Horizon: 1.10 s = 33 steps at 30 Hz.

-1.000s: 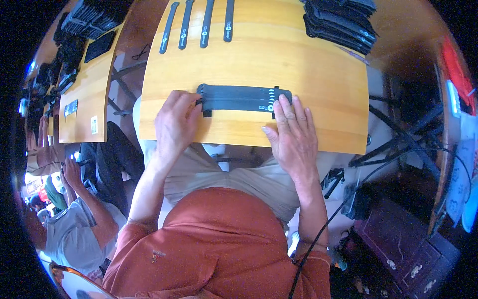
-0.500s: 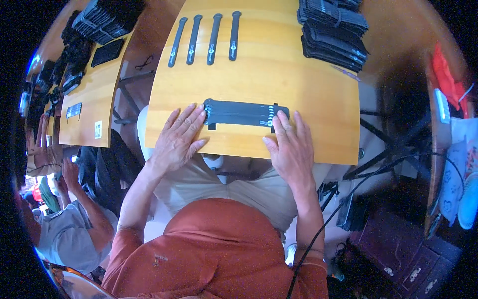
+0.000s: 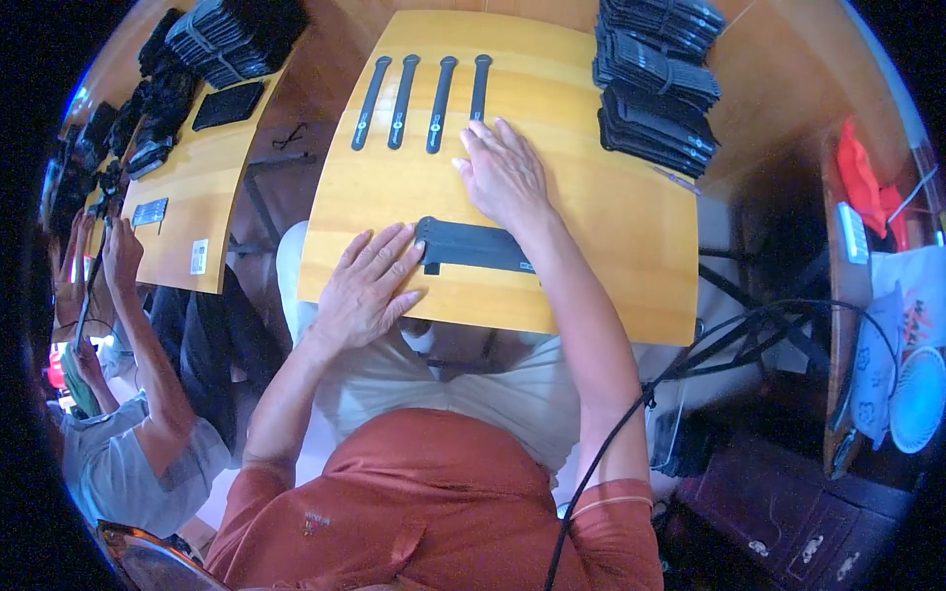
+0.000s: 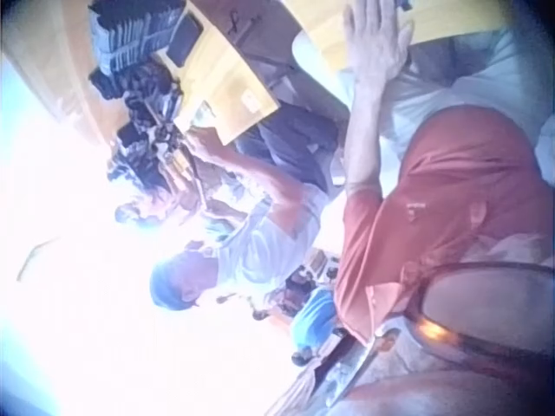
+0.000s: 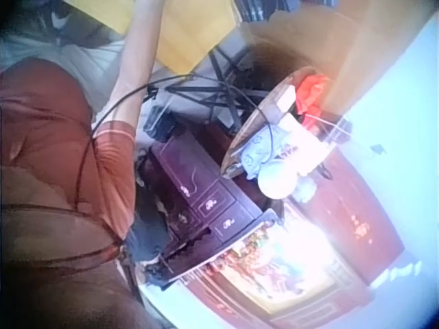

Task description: Aligning and stacking black watch bands onto a workbench in a manufacturing environment.

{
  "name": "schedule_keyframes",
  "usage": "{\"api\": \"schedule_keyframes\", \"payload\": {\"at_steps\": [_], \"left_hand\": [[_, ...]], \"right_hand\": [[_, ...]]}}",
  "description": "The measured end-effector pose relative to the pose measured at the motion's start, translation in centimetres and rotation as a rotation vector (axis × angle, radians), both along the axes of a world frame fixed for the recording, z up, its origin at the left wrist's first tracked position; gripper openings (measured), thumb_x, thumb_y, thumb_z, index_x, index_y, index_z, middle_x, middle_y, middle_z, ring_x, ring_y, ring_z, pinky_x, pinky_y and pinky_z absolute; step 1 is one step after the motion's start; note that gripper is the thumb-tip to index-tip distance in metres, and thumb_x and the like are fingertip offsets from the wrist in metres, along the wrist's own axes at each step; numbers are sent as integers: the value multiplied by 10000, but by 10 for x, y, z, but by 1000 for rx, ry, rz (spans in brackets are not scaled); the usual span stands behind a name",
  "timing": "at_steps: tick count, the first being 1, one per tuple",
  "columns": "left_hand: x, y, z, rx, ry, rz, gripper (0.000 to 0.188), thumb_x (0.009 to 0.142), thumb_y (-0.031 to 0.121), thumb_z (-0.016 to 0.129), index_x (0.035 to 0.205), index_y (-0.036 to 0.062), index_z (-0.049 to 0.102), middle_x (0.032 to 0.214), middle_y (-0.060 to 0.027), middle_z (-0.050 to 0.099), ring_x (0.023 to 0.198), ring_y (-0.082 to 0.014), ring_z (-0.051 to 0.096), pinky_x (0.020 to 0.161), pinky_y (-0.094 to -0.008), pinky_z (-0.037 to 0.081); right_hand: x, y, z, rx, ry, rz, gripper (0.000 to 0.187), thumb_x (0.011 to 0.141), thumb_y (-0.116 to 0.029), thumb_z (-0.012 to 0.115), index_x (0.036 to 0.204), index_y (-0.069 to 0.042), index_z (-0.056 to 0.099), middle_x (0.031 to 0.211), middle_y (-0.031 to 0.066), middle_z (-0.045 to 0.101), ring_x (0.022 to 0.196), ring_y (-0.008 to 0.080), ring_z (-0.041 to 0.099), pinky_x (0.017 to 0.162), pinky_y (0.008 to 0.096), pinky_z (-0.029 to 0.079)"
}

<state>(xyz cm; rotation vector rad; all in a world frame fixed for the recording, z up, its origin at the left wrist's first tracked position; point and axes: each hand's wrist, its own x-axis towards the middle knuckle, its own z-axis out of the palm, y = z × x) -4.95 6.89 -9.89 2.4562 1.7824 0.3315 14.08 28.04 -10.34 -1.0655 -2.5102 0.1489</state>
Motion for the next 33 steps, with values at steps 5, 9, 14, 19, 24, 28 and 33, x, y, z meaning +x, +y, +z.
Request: {"api": "schedule_keyframes", "payload": {"at_steps": [5, 9, 14, 19, 24, 28, 33], "left_hand": [[-1, -2, 0, -7, -17, 3, 611, 1046, 493, 499, 1521, 108, 506, 1625, -101, 416, 1537, -260, 324, 1268, -471, 203], [-2, -2, 2, -8, -19, 5, 601, 1042, 480, 511, 1509, 102, 519, 1625, -100, 416, 1539, -256, 318, 1267, -465, 200], [-1, 0, 3, -6, -39, 2, 606, 1011, 427, 580, 1492, 63, 524, 1627, -127, 407, 1534, -283, 330, 1262, -475, 216], [1, 1, 3, -8, -38, -4, 608, 1010, 418, 582, 1492, 52, 520, 1630, -133, 403, 1536, -286, 327, 1263, -476, 217], [2, -1, -2, 35, -26, 0, 607, 1019, 446, 569, 1479, 51, 540, 1605, -110, 442, 1534, -274, 331, 1270, -474, 200], [17, -9, -1, 167, -194, 8, 473, 962, 321, 686, 1304, -2, 649, 1462, -158, 567, 1377, -321, 513, 1150, -475, 396], [85, -37, 0, 184, -730, -128, 231, 875, 158, 800, 1017, -17, 750, 1019, -146, 757, 922, -322, 734, 808, -422, 610]], "right_hand": [[20, 0, -1, -63, -113, -77, 438, 1020, -306, 572, 1356, -35, 646, 1482, 119, 592, 1439, 366, 455, 1212, 427, 346], [64, -15, 3, -98, -71, -109, 385, 1024, -295, 560, 1297, -56, 691, 1452, 100, 618, 1431, 362, 464, 1184, 433, 389], [124, -43, 9, -131, -36, -110, 331, 1027, -254, 563, 1232, -44, 717, 1384, 122, 658, 1389, 379, 511, 1136, 441, 446], [175, -92, 10, -132, 71, -160, 242, 988, -169, 640, 1159, -26, 735, 1290, 171, 699, 1312, 410, 582, 1091, 444, 482], [202, -151, 15, -73, 43, -160, 228, 947, -160, 697, 1108, -4, 737, 1253, 151, 718, 1276, 401, 611, 1050, 452, 510], [222, -188, -7, 161, 18, -145, 197, 859, -69, 777, 1042, -3, 743, 1167, 128, 740, 1154, 340, 682, 954, 435, 563], [224, -215, -8, 384, 33, -210, 198, 817, 49, 761, 1013, 34, 734, 1072, 169, 743, 926, 326, 734, 789, 387, 602]]}}
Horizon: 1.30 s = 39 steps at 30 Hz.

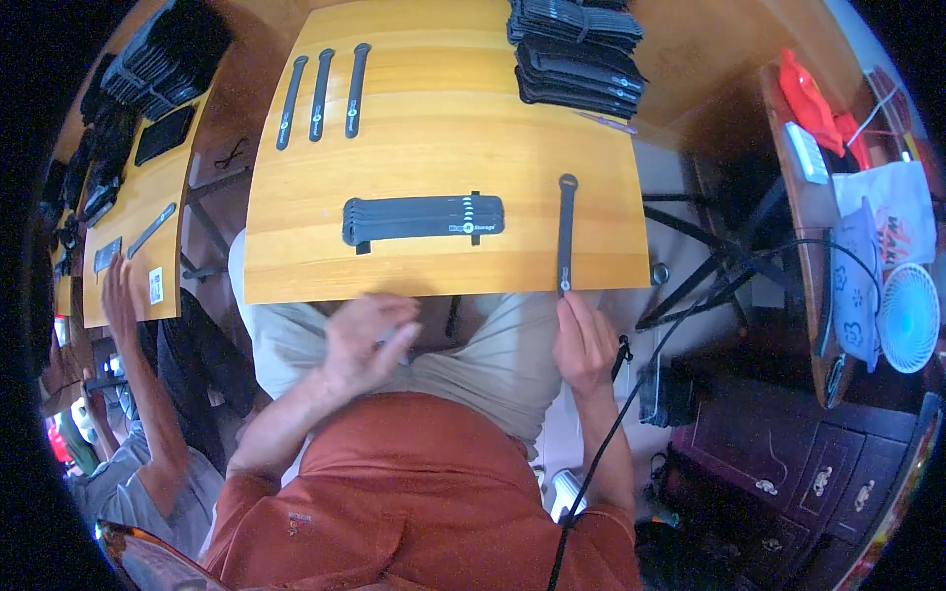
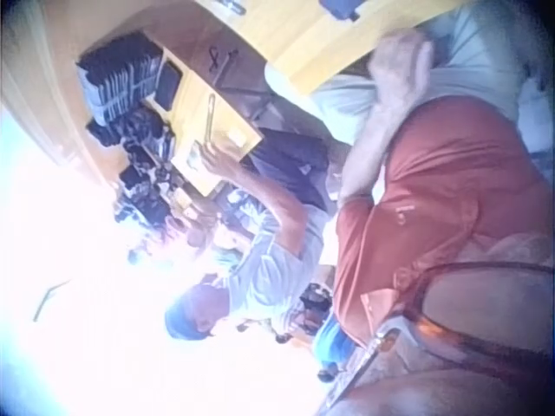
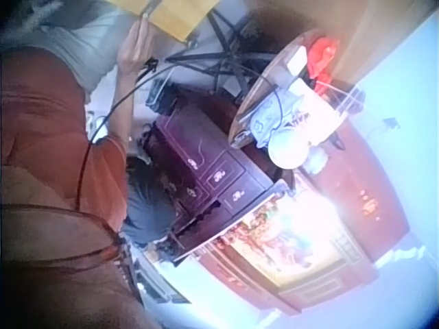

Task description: Aligning and stacking black watch bands onto a workbench in a manufacturing environment.

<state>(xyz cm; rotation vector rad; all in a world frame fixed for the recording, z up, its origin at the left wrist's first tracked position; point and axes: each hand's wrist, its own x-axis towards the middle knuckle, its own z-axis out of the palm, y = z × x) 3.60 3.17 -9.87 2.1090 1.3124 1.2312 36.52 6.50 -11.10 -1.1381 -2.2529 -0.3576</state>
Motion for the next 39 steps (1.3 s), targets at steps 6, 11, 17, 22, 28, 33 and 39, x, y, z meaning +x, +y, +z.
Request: {"api": "schedule_keyframes", "payload": {"at_steps": [6, 11, 17, 22, 28, 33, 39], "left_hand": [[95, 22, -28, -858, -304, -498, 446, 1069, 306, 605, 1351, -40, 604, 1247, -187, 706, 1104, -192, 682, 905, -346, 558], [130, 39, -24, -1137, -728, -626, 367, 1074, 316, 597, 1157, -29, 693, 929, -42, 705, 859, -93, 608, 763, -271, 519], [91, 48, 11, -971, -744, -405, 278, 1082, 221, 589, 1119, -25, 714, 949, -41, 728, 819, -88, 643, 745, -263, 544], [37, 42, 17, -680, -967, -36, 216, 1055, 211, 640, 1075, 14, 727, 954, -64, 751, 787, -110, 693, 720, -248, 568], [-13, 26, 6, -626, -885, 142, 167, 991, 132, 726, 1075, -9, 759, 854, -53, 732, 700, -89, 658, 651, -231, 544], [-32, 23, 7, -686, -764, 259, 138, 960, 85, 751, 1040, -27, 760, 863, -65, 733, 691, -106, 659, 664, -247, 557], [-47, 27, 5, -676, -788, 240, 155, 959, 74, 749, 1077, -26, 762, 876, -58, 745, 714, -98, 672, 680, -241, 571]], "right_hand": [[-29, -47, -10, 74, 172, -80, 182, 823, 72, 726, 1004, 60, 732, 994, 194, 751, 772, 319, 735, 656, 376, 596], [-49, -85, -6, -126, 203, 14, 185, 823, 63, 745, 1004, 40, 712, 994, 190, 739, 788, 324, 736, 678, 376, 602], [-54, -85, -9, -300, 406, 50, 156, 813, 56, 744, 945, -21, 713, 984, 146, 730, 776, 284, 716, 663, 377, 587], [-40, -62, -5, -419, 485, 109, 195, 810, 70, 737, 980, -27, 727, 966, 166, 717, 791, 302, 712, 668, 392, 579], [-45, -27, 12, -608, 709, 123, 171, 855, 50, 744, 1022, 14, 732, 974, 164, 723, 847, 280, 714, 754, 332, 566], [-56, 6, 11, -740, 876, 74, 138, 924, 4, 726, 1058, 34, 728, 980, 128, 729, 827, 174, 719, 731, 266, 563], [-66, 35, 4, -771, 920, 90, 142, 940, -15, 735, 1075, 29, 731, 991, 102, 730, 837, 124, 701, 726, 237, 556]]}}
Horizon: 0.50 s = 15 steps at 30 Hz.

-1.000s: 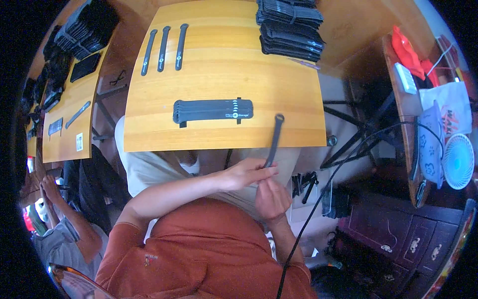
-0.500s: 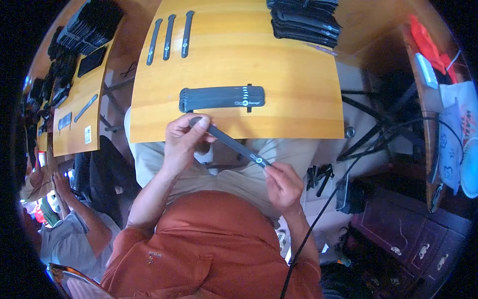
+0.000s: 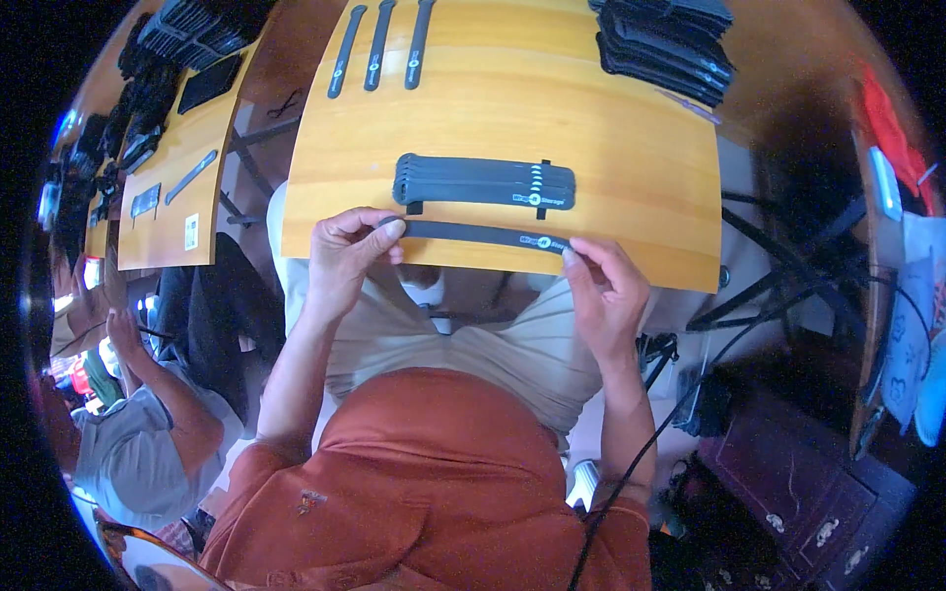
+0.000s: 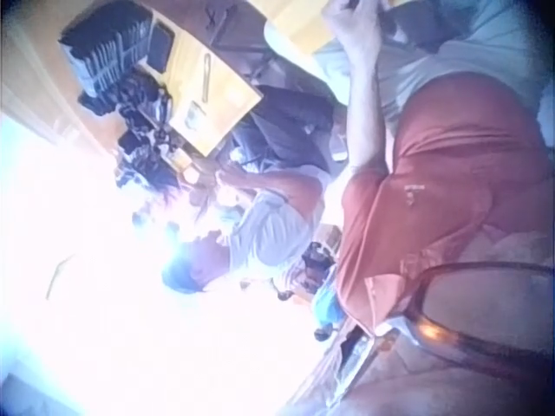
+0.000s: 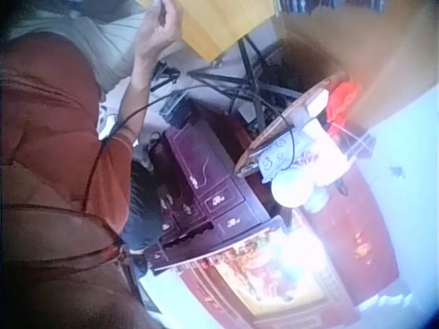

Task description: Aligning and stacking black watch bands onto a workbench in a manufacturing environment.

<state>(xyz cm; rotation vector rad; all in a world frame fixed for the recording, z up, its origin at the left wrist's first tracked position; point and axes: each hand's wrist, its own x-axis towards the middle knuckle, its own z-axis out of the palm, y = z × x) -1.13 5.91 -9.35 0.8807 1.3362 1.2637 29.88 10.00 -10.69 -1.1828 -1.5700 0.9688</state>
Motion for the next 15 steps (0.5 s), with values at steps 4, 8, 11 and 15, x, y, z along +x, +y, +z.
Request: {"api": "schedule_keyframes", "payload": {"at_steps": [4, 8, 11, 15], "left_hand": [[-7, 6, 4, -52, 59, -17, 187, 979, 92, 730, 1126, -19, 759, 909, -47, 752, 757, -83, 681, 725, -232, 582], [-13, 13, 2, -78, 166, -47, 208, 999, 103, 708, 1165, -14, 749, 918, -35, 749, 774, -68, 676, 746, -223, 577], [-18, 18, 1, -83, 170, -76, 218, 1006, 106, 699, 1182, -16, 742, 905, -26, 740, 771, -61, 668, 747, -215, 566], [-18, 24, 5, -112, 174, -57, 210, 1005, 94, 698, 1167, -33, 738, 875, -23, 729, 759, -62, 657, 730, -207, 548]], "right_hand": [[-4, 12, -1, -20, -17, 1, 144, 946, -26, 731, 1079, 30, 730, 973, 76, 718, 805, 97, 659, 698, 228, 528], [-10, 21, 6, -29, -63, 30, 137, 963, -27, 706, 1085, 33, 727, 923, 64, 694, 746, 86, 615, 645, 221, 483], [-11, 30, 8, 19, -106, 44, 136, 970, -21, 689, 1087, 37, 726, 908, 66, 684, 730, 90, 603, 633, 219, 474], [-11, 39, 8, 38, -149, 67, 138, 974, -24, 685, 1090, 35, 730, 905, 63, 678, 723, 90, 593, 630, 219, 471]]}}
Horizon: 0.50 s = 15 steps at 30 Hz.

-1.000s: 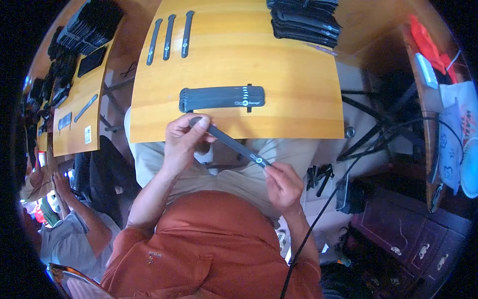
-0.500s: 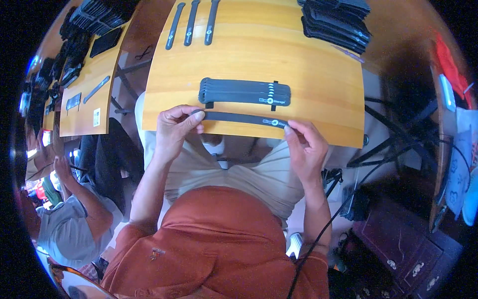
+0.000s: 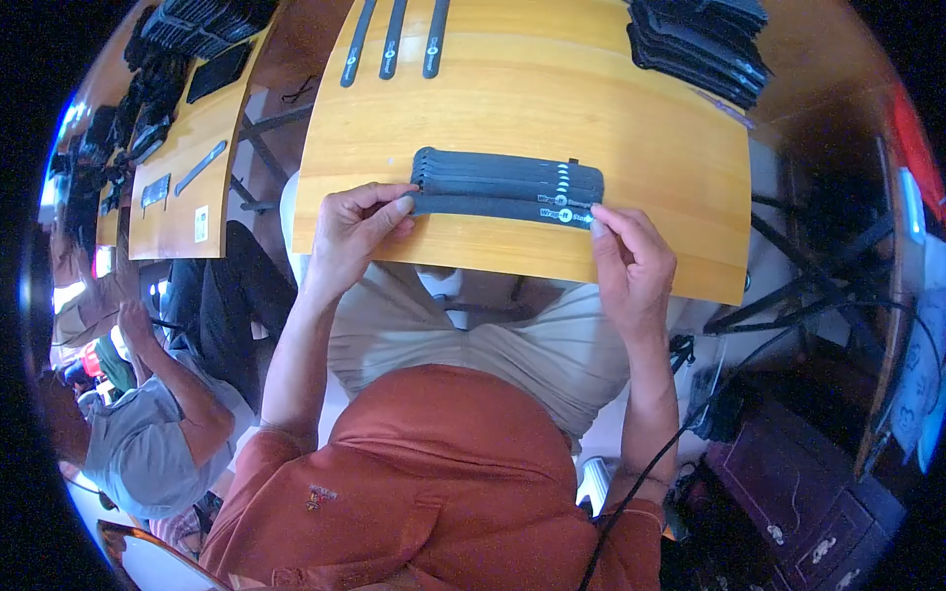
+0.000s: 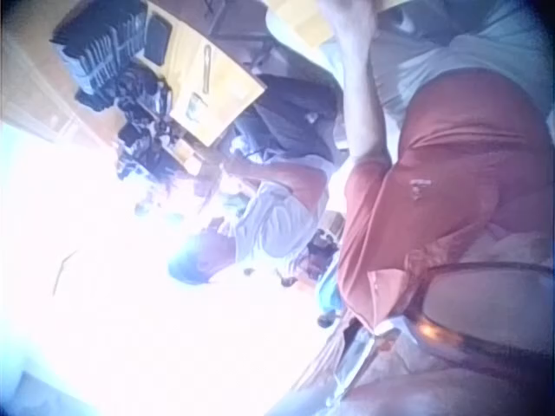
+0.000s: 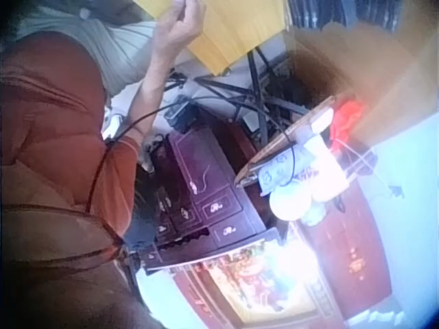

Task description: Aligning and stacking black watch bands onto a workbench in a manufacturing environment.

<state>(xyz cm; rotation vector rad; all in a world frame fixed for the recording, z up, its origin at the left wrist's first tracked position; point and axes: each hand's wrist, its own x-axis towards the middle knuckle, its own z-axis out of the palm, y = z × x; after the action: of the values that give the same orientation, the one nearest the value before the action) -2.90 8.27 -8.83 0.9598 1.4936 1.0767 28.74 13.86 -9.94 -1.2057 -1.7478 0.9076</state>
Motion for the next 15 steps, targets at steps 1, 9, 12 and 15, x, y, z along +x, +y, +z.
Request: {"api": "schedule_keyframes", "payload": {"at_steps": [1, 9, 12, 15], "left_hand": [[-1, 1, 0, 7, 26, -6, 197, 1001, 86, 701, 1146, -42, 739, 856, -25, 724, 747, -62, 650, 718, -206, 541], [-1, 12, 0, -29, 114, 44, 171, 977, 70, 726, 1081, -65, 747, 754, -11, 687, 650, -38, 575, 615, -198, 484], [-1, 14, -1, -57, 131, 71, 171, 978, 80, 729, 1079, -55, 753, 755, -16, 690, 652, -39, 584, 619, -199, 503], [0, 16, 1, -80, 137, 77, 167, 976, 81, 732, 1078, -50, 757, 762, -23, 702, 664, -38, 604, 624, -199, 520]], "right_hand": [[-2, 1, 1, -22, 24, -11, 139, 969, -26, 694, 1089, 34, 731, 908, 65, 680, 732, 92, 601, 640, 222, 478], [-5, 11, -4, -60, -3, -52, 151, 948, -33, 727, 1085, 32, 736, 917, 83, 705, 779, 120, 645, 689, 250, 516], [-5, 13, -4, -71, -15, -56, 146, 948, -28, 722, 1080, 35, 737, 919, 86, 708, 783, 125, 649, 690, 253, 516], [-7, 16, -3, -67, -25, -53, 144, 946, -20, 719, 1076, 39, 738, 915, 90, 707, 785, 126, 650, 691, 251, 512]]}}
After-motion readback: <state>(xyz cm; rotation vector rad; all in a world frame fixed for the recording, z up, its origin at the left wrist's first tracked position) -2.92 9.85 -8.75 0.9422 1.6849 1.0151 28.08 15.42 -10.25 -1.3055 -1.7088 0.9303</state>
